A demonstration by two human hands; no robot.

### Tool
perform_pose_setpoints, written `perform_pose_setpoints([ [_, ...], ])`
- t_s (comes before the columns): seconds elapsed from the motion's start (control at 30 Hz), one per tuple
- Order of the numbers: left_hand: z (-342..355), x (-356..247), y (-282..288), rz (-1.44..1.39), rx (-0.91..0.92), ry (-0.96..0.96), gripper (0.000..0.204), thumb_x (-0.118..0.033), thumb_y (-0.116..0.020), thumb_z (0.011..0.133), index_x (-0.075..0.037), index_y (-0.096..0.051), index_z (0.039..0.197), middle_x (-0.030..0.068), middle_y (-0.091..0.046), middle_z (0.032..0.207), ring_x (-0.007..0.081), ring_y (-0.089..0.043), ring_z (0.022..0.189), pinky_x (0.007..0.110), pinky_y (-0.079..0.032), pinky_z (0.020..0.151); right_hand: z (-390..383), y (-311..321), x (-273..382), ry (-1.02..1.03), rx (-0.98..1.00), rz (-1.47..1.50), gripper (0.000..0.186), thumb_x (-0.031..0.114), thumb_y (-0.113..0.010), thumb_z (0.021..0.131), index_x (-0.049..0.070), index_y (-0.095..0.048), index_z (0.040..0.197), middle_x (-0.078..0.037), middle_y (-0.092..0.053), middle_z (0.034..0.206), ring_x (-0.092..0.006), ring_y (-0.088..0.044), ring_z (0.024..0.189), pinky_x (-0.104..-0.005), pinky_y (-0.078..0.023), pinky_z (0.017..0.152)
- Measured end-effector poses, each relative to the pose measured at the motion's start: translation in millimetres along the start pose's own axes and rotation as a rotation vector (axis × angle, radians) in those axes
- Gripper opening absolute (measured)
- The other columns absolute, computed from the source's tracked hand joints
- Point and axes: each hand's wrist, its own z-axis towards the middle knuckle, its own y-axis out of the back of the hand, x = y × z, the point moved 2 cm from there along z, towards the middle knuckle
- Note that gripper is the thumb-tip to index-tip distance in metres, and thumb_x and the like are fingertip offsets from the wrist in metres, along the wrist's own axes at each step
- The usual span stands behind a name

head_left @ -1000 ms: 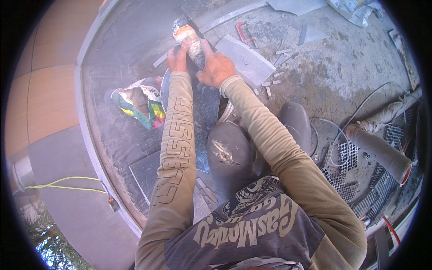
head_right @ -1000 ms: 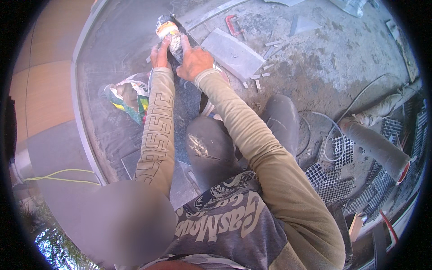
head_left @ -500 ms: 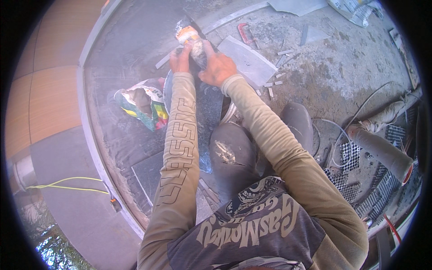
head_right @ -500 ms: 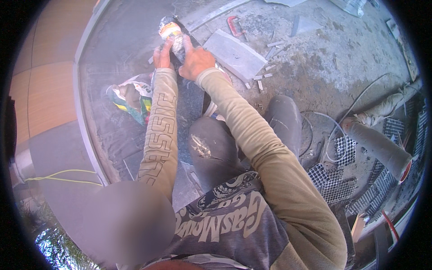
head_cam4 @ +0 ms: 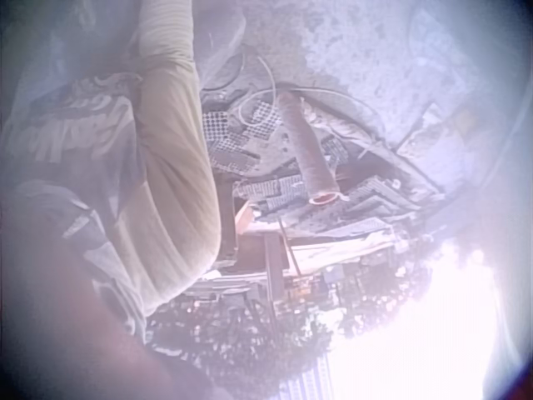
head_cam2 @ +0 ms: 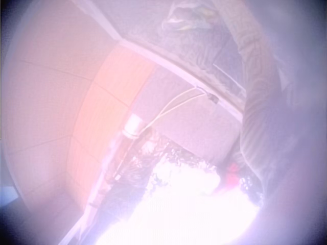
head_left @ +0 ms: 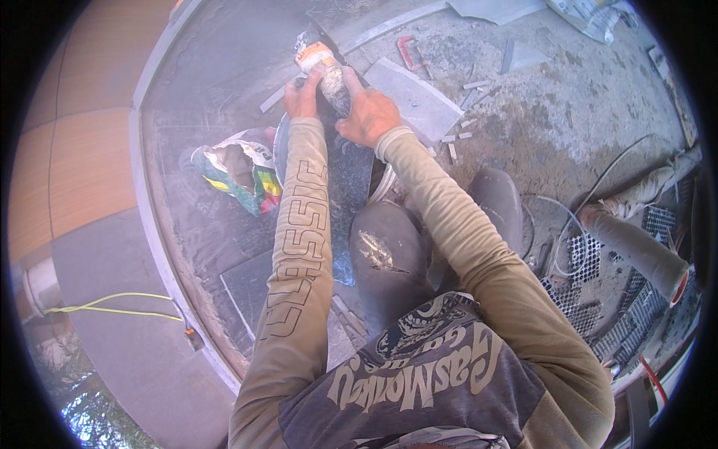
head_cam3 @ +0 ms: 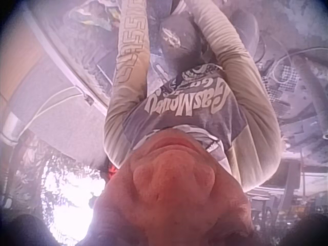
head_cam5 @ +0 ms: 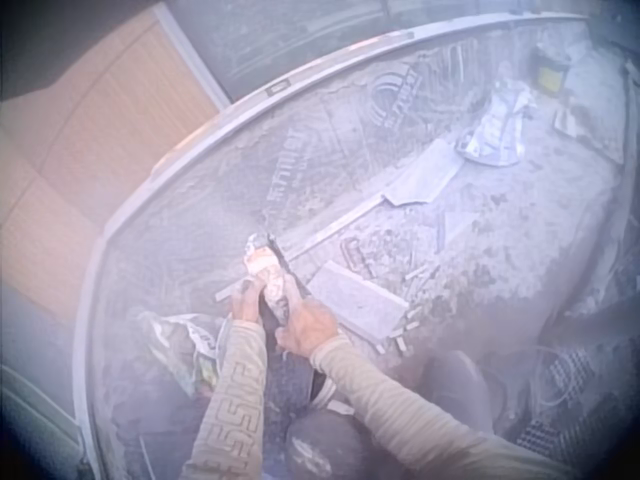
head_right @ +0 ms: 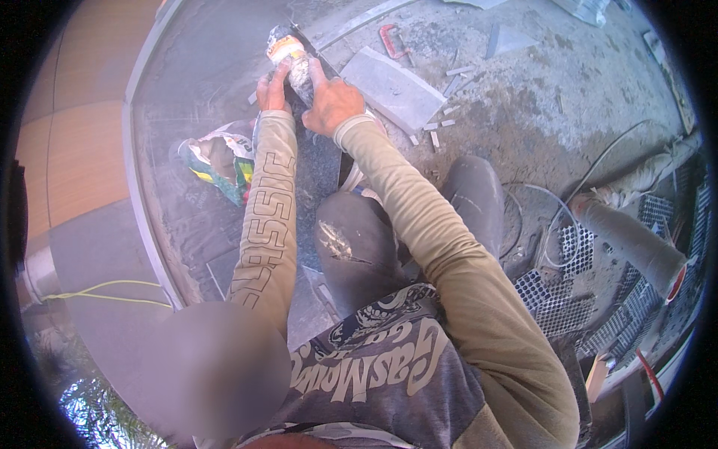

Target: The person uses an angle grinder to cut a large rectangular tile on a construction site. They reposition the tile and continue cutting along a marked line, generating dust. The person briefly pauses to spray the tile with water before resuming the cut.

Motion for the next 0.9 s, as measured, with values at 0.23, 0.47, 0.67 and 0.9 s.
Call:
perform_pose_setpoints([
  [0.23,2.4,-0.9,3.6,0.049,-0.049,-0.001,0.063,-0.026,-0.088,0.079,0.011,-0.061,0.124,0.0184,-0.069,0.115,0.0262,-0.067,0.104,0.039,-0.051,0.094,-3.5,-3.4,-1.8,0.025,-0.021,0.007,0.104,0.025,-0.079,0.075,0.011,-0.023,0.162,-0.033,-0.069,0.111,-0.0486,-0.069,0.104,-0.0511,-0.055,0.095],
  [0.47,6.1,1.9,4.7,-0.005,-0.007,0.000,0.070,-0.034,-0.093,0.073,0.011,-0.060,0.116,0.0171,-0.066,0.111,0.0221,-0.063,0.098,0.034,-0.052,0.086,-0.9,3.4,3.3,0.010,0.021,0.010,0.104,0.026,-0.079,0.075,0.011,-0.023,0.162,-0.033,-0.069,0.112,-0.0477,-0.069,0.105,-0.0505,-0.055,0.094],
  [0.67,-0.2,-3.4,3.0,-0.003,0.009,-0.008,0.065,-0.033,-0.092,0.075,0.010,-0.064,0.114,0.0154,-0.067,0.111,0.0215,-0.063,0.097,0.034,-0.051,0.086,-3.0,0.2,1.0,0.006,0.012,-0.009,0.103,0.026,-0.079,0.075,0.010,-0.024,0.161,-0.033,-0.068,0.112,-0.0472,-0.068,0.107,-0.0499,-0.055,0.095],
  [0.9,-3.6,-8.2,1.5,0.022,0.021,-0.030,0.053,-0.021,-0.086,0.081,0.010,-0.066,0.118,0.0165,-0.070,0.112,0.0244,-0.068,0.100,0.037,-0.052,0.091,-10.3,-0.9,-4.4,0.023,-0.011,0.025,0.102,0.024,-0.079,0.075,0.011,-0.026,0.161,-0.033,-0.068,0.112,-0.0470,-0.068,0.107,-0.0499,-0.054,0.095],
])
